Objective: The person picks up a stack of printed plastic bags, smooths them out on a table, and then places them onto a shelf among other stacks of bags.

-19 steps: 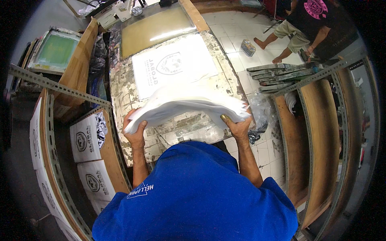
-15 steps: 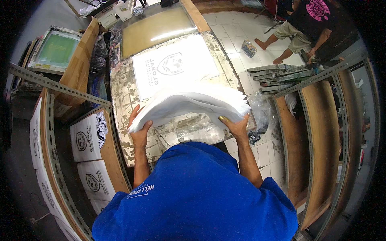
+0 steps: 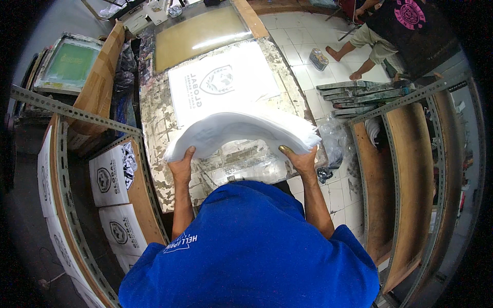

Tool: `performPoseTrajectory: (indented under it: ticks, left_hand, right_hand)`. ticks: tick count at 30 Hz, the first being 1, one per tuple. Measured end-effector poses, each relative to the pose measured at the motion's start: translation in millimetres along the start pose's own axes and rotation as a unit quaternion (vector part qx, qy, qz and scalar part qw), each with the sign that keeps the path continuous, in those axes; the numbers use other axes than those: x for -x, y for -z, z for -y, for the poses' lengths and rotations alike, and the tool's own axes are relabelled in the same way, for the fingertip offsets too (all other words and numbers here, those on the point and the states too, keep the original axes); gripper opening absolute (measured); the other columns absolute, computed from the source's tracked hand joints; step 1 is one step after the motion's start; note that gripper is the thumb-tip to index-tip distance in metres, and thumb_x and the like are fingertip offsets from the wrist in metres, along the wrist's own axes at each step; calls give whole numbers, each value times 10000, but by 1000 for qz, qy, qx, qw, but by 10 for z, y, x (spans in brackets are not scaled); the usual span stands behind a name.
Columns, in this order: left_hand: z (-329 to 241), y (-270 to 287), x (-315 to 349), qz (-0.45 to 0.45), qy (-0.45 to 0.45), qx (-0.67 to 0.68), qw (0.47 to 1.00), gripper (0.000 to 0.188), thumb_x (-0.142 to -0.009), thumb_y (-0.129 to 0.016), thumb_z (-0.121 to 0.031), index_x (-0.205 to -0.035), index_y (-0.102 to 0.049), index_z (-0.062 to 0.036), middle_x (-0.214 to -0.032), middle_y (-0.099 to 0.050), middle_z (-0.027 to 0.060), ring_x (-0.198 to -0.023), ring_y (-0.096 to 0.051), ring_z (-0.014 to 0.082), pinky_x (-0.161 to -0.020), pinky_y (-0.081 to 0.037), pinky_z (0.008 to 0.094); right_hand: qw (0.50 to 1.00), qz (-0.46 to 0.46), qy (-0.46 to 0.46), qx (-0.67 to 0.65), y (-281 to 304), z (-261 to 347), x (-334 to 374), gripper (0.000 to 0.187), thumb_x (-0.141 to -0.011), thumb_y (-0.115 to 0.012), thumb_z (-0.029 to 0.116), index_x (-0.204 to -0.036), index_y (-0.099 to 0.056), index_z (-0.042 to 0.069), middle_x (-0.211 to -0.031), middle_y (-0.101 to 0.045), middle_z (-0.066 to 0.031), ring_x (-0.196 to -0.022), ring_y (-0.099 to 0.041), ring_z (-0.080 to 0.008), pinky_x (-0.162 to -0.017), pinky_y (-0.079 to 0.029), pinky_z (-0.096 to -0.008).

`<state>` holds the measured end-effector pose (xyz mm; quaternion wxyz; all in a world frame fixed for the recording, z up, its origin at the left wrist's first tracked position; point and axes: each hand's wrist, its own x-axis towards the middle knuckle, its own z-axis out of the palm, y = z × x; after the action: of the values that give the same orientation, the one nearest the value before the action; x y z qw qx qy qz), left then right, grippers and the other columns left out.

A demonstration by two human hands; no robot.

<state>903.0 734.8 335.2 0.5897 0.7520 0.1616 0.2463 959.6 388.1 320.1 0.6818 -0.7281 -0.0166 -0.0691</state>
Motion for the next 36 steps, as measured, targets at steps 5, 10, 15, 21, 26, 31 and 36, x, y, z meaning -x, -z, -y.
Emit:
performPoseTrajectory:
  ticks: [5, 10, 15, 21, 26, 31, 36]
  left_hand:
    - [-191, -119, 12, -44, 49, -11, 998, 366, -846, -793, -197, -1068, -680, 71, -937, -717, 104, -861, -646, 174, -788, -507, 321]
    - [-148, -49, 72, -25, 30, 31, 999, 364, -839, -801, -206, -1053, -688, 66, -931, -718, 107, -856, -648, 175, -791, -509, 322]
    - [269, -28, 35, -4, 5, -29, 1000, 383, -842, -797, -241, -1063, -688, 53, -962, -713, 129, -883, -653, 209, -820, -508, 341]
    - [-41, -61, 28, 9, 92, -49, 995, 416, -867, -763, -210, -1161, -628, 51, -1058, -681, 141, -968, -625, 233, -886, -491, 357]
    - [110, -51, 87, -7, 50, -12, 999, 405, -853, -781, -230, -1115, -662, 55, -1002, -706, 140, -927, -646, 226, -853, -504, 354]
    - [130, -111, 8, -4, -3, -41, 999, 347, -863, -763, -178, -1099, -667, 57, -987, -715, 140, -886, -652, 200, -804, -515, 338]
    - [-236, -52, -67, 65, 86, -50, 993, 247, -861, -738, -122, -1018, -701, 66, -848, -733, 124, -728, -663, 153, -685, -523, 300]
  right_hand:
    - [998, -14, 32, 59, -65, 44, -80, 524, -719, -835, 21, -1171, -583, -63, -1069, -677, -145, -966, -654, -219, -837, -535, -339]
    - [999, -23, -28, 25, -16, 109, 32, 545, -730, -818, 14, -1213, -575, -61, -1108, -662, -151, -997, -637, -231, -884, -517, -351]
    - [997, 43, -57, 14, 37, 4, -23, 584, -747, -813, 40, -1257, -549, -66, -1136, -648, -153, -1023, -621, -234, -923, -499, -368]
    - [999, -15, -3, 51, -18, 60, -68, 515, -743, -811, 27, -1204, -593, -50, -1110, -669, -131, -1021, -623, -224, -932, -492, -352]
    - [999, -13, 5, 45, -1, 106, -32, 404, -732, -828, 29, -1089, -659, -54, -1025, -699, -142, -992, -641, -212, -898, -512, -354]
    - [997, 14, -49, 50, 15, -36, -76, 453, -762, -817, 97, -1145, -627, -54, -1087, -667, -159, -1009, -622, -236, -907, -500, -354]
    - [993, 17, -92, 71, 55, 531, -299, 424, -719, -813, 35, -1099, -650, -59, -996, -717, -145, -865, -687, -206, -799, -546, -332]
